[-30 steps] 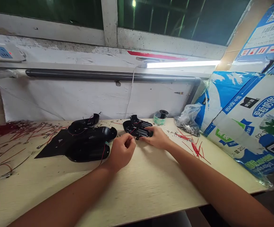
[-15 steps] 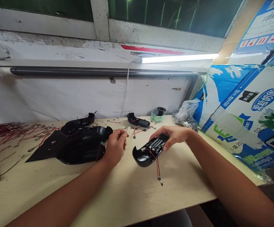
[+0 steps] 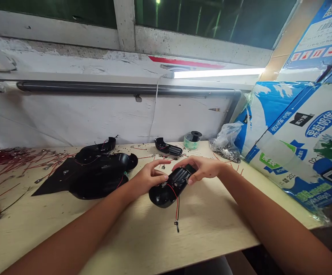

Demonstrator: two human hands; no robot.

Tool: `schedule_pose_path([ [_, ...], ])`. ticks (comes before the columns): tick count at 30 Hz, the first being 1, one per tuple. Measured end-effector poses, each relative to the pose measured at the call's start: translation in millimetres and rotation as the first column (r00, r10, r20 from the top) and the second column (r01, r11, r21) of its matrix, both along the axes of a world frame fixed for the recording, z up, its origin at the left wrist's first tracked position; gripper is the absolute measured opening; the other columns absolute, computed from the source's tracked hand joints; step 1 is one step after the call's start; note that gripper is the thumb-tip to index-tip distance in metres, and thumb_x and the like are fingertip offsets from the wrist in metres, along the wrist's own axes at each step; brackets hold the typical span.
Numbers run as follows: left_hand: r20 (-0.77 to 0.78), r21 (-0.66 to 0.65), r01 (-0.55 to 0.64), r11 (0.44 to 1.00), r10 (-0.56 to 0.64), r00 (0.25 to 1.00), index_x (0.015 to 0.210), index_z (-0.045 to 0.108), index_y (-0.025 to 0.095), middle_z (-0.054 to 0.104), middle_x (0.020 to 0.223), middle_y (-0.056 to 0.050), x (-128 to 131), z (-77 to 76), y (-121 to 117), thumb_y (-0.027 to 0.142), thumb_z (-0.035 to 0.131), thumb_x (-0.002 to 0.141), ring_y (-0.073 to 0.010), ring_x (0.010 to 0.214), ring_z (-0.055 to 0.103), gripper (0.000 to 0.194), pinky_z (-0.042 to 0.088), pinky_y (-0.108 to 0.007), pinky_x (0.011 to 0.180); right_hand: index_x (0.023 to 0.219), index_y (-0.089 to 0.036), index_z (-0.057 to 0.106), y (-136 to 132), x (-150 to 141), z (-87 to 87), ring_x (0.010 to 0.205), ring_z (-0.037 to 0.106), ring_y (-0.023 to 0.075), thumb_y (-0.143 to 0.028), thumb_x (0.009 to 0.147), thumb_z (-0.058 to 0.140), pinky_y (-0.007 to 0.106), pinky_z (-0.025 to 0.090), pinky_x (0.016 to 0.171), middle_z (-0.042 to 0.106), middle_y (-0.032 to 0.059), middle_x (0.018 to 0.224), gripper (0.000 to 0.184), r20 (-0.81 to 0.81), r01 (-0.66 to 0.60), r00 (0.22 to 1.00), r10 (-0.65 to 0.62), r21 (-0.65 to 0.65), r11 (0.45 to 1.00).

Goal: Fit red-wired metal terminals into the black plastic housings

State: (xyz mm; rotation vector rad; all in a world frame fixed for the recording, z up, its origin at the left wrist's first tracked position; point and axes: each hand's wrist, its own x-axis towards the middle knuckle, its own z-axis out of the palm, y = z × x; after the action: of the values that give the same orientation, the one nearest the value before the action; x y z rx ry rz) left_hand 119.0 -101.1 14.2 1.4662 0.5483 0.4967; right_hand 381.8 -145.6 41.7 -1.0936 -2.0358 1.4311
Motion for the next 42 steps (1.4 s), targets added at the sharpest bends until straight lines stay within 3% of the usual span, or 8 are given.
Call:
schedule_pose_path([
  [3, 0.031, 0.0, -0.078, 0.997, 0.078, 0.996, 0.139, 0.052, 0.023, 0.072, 0.098, -0.008, -1.9, 0.6, 1.6, 0.036, 0.08, 0.076, -0.0123, 0.068, 0.064, 0.07, 0.041, -0.02, 0.056, 0.139, -0.026, 0.058, -0.8, -6.6, -2.1, 0.056, 0.041, 0.0066, -0.041, 0.078, 0.081, 0.019, 0.032, 0.045, 0.056, -0.0021, 0.082, 0.067, -0.093, 0.157, 0.984, -0.155, 0.017, 0.987],
  [6, 0.077, -0.038, -0.104, 0.994, 0.106, 0.991, 0.143, 0.047, 0.027, 0.071, 0.107, -0.01, -1.8, -0.6, 1.7, 0.039, 0.078, 0.079, -0.0161, 0.074, 0.068, 0.072, 0.048, -0.023, 0.06, 0.138, -0.026, 0.059, -1.0, -11.3, -3.9, 0.056, 0.041, 0.0075, -0.043, 0.08, 0.079, 0.02, 0.034, 0.047, 0.054, -0.0022, 0.079, 0.063, -0.132, 0.314, 0.943, -0.304, 0.058, 0.948],
  [12, 0.117, -0.045, -0.242, 0.969, 0.246, 0.962, 0.126, 0.061, 0.021, 0.072, 0.1, -0.008, 5.1, -6.1, 2.4, 0.038, 0.078, 0.076, -0.0167, 0.076, 0.067, 0.055, 0.049, -0.025, 0.063, 0.132, -0.023, 0.066, 1.8, -12.8, -7.5, 0.05, 0.036, 0.0079, -0.046, 0.079, 0.079, 0.023, 0.028, 0.046, 0.045, -0.0065, 0.061, 0.059, -0.13, 0.436, 0.895, -0.426, 0.06, 0.898],
  [22, 0.135, 0.027, -0.27, 0.962, 0.264, 0.955, 0.109, 0.069, 0.019, 0.071, 0.095, -0.005, 8.5, -8.3, 1.7, 0.029, 0.07, 0.078, -0.0145, 0.074, 0.063, 0.032, 0.046, -0.025, 0.064, 0.093, -0.017, 0.073, 3.8, -22.6, -13.7, 0.045, 0.022, 0.0066, -0.048, 0.074, 0.082, 0.024, 0.018, 0.044, 0.029, -0.0108, 0.048, 0.037, -0.209, 0.497, 0.85, -0.483, 0.012, 0.868],
  [26, 0.066, 0.199, -0.296, 0.934, 0.288, 0.955, 0.104, 0.073, 0.019, 0.067, 0.086, -0.003, 9.8, -9.7, -1.1, 0.027, 0.064, 0.08, -0.0134, 0.069, 0.057, 0.026, 0.045, -0.026, 0.064, 0.092, -0.016, 0.072, 2.0, -30.2, -12.3, 0.044, 0.025, 0.0067, -0.051, 0.075, 0.081, 0.023, 0.018, 0.043, 0.032, -0.0101, 0.048, 0.04, -0.214, 0.52, 0.836, -0.505, 0.02, 0.854],
  [29, 0.041, 0.262, -0.291, 0.92, 0.291, 0.956, 0.103, 0.073, 0.018, 0.069, 0.094, -0.005, 11.1, -10.4, -2.0, 0.027, 0.061, 0.082, -0.0163, 0.077, 0.06, 0.025, 0.047, -0.028, 0.07, 0.093, -0.017, 0.07, -0.6, -40.8, -12.1, 0.044, 0.029, 0.0069, -0.053, 0.076, 0.079, 0.023, 0.019, 0.042, 0.034, -0.0094, 0.049, 0.041, -0.226, 0.571, 0.8, -0.555, 0.007, 0.821],
  [35, 0.065, 0.317, -0.301, 0.899, 0.296, 0.953, 0.097, 0.074, 0.017, 0.074, 0.103, -0.007, 11.6, -11.5, -2.8, 0.025, 0.062, 0.082, -0.0228, 0.098, 0.066, 0.021, 0.05, -0.034, 0.09, 0.099, -0.017, 0.07, -5.1, -61.2, -12.9, 0.044, 0.033, 0.0074, -0.054, 0.076, 0.077, 0.023, 0.023, 0.041, 0.042, -0.0071, 0.054, 0.044, -0.244, 0.629, 0.755, -0.609, 0.008, 0.777],
  [42, 0.083, 0.28, -0.273, 0.92, 0.26, 0.962, 0.093, 0.077, 0.016, 0.07, 0.123, -0.012, 11.4, -19.8, 3.1, 0.027, 0.068, 0.079, -0.0271, 0.113, 0.064, 0.02, 0.048, -0.04, 0.103, 0.096, -0.019, 0.07, 0.9, -62.0, -26.0, 0.044, 0.027, 0.0059, -0.055, 0.075, 0.079, 0.023, 0.02, 0.041, 0.044, -0.0067, 0.057, 0.043, -0.281, 0.606, 0.753, -0.594, -0.053, 0.793],
])
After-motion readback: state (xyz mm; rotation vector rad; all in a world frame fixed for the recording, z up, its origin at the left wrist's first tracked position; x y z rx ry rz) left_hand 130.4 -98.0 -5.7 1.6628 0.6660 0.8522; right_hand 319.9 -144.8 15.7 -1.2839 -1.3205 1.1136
